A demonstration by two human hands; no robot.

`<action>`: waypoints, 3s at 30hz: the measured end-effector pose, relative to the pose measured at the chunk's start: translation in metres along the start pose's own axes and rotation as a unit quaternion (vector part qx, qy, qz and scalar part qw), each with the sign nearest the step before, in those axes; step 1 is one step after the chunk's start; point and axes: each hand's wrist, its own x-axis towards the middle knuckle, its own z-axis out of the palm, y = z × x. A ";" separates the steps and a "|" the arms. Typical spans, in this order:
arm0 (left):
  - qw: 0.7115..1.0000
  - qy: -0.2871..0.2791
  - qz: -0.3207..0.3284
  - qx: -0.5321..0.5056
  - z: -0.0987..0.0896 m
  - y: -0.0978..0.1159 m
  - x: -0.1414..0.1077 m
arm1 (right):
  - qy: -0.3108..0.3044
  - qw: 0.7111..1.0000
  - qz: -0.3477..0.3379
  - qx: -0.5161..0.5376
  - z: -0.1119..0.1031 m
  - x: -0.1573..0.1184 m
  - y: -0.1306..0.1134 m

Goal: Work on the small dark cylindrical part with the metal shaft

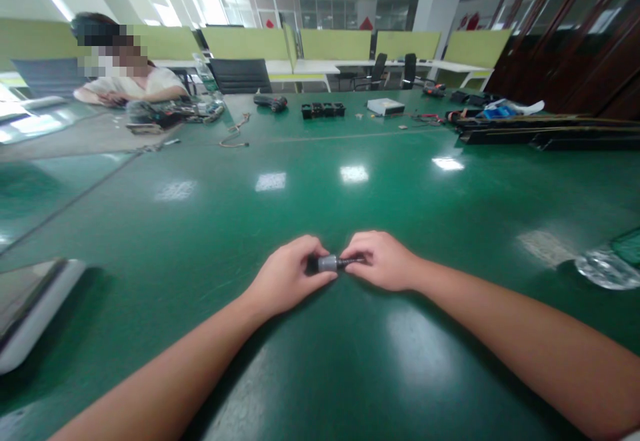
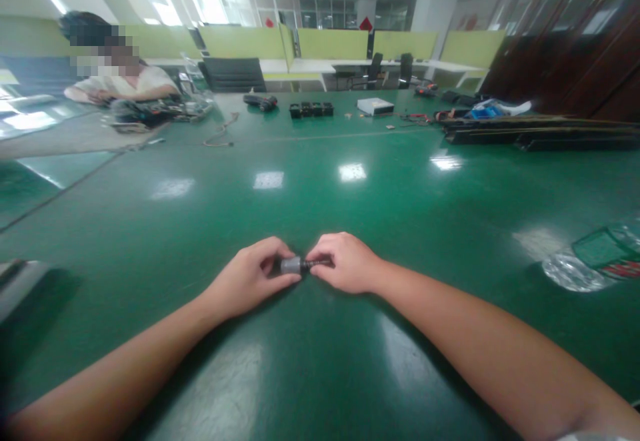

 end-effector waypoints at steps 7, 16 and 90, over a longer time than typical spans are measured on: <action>1.000 -0.001 0.001 -0.001 0.000 0.000 0.000 | 0.001 1.000 -0.019 -0.003 0.001 -0.001 0.003; 1.000 0.000 0.008 -0.009 0.001 -0.003 -0.002 | 0.002 0.999 -0.032 0.006 0.000 -0.001 0.003; 1.000 0.000 -0.008 -0.014 -0.004 0.003 -0.003 | 0.014 0.998 0.054 -0.010 -0.014 -0.005 0.006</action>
